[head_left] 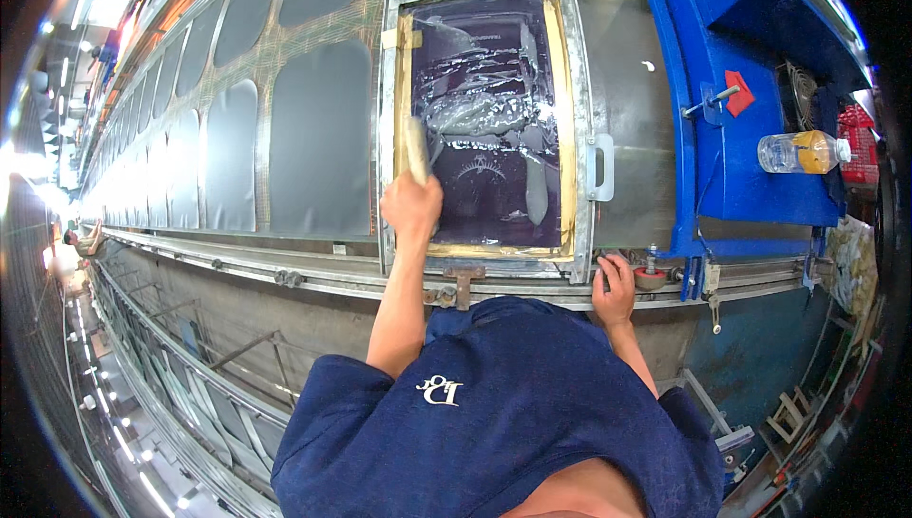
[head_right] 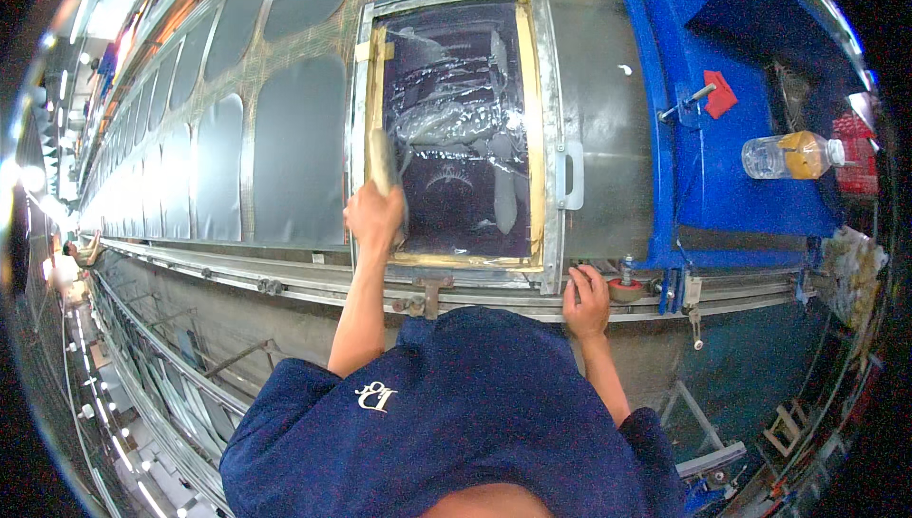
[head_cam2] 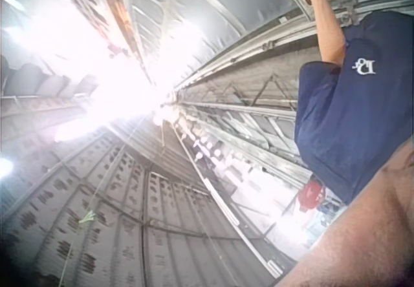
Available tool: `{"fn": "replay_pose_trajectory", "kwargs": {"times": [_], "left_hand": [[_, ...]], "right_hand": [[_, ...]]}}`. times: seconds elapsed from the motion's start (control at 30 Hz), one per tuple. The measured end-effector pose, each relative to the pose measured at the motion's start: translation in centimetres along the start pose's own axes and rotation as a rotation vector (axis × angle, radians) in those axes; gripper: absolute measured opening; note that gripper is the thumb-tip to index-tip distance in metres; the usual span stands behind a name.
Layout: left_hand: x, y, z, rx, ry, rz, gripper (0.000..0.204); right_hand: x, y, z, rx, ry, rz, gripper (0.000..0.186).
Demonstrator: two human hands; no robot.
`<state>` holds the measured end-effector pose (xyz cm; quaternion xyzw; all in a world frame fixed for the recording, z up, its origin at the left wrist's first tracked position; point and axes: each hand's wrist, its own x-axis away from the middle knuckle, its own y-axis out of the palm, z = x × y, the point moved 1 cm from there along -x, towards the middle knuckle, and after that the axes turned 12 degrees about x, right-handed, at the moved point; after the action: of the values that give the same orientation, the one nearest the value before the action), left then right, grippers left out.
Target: The person uses a squeegee to spread purple ink across a screen printing frame mounted on a large curved surface. They repeatedly pull the squeegee downward, then lift and reposition it to continue spreading the ink evenly across the mesh.
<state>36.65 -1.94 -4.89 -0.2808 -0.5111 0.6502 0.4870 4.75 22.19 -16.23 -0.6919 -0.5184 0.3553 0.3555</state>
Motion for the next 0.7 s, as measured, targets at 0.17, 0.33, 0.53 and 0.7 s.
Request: {"fn": "replay_pose_trajectory", "kwargs": {"times": [0.17, 0.33, 0.53, 0.7], "left_hand": [[-6.3, 1.7, 3.7, 0.220, 0.365, -0.249, 0.033], [-12.3, 1.2, 5.8, 0.139, 0.927, -0.194, 0.013], [-10.9, 3.7, 4.8, 0.066, 0.925, -0.262, 0.033], [-8.0, 1.9, 5.0, 0.069, 1.166, -0.271, 0.041]], "right_hand": [[0.0, 0.0, -0.1, -0.005, 0.025, 0.007, 0.027], [-0.2, -0.2, -0.5, -0.007, 0.018, 0.050, 0.028], [-0.2, -0.2, -0.5, -0.011, 0.036, 0.034, 0.028], [-0.1, -0.1, -0.3, -0.025, 0.043, 0.030, 0.027]]}}
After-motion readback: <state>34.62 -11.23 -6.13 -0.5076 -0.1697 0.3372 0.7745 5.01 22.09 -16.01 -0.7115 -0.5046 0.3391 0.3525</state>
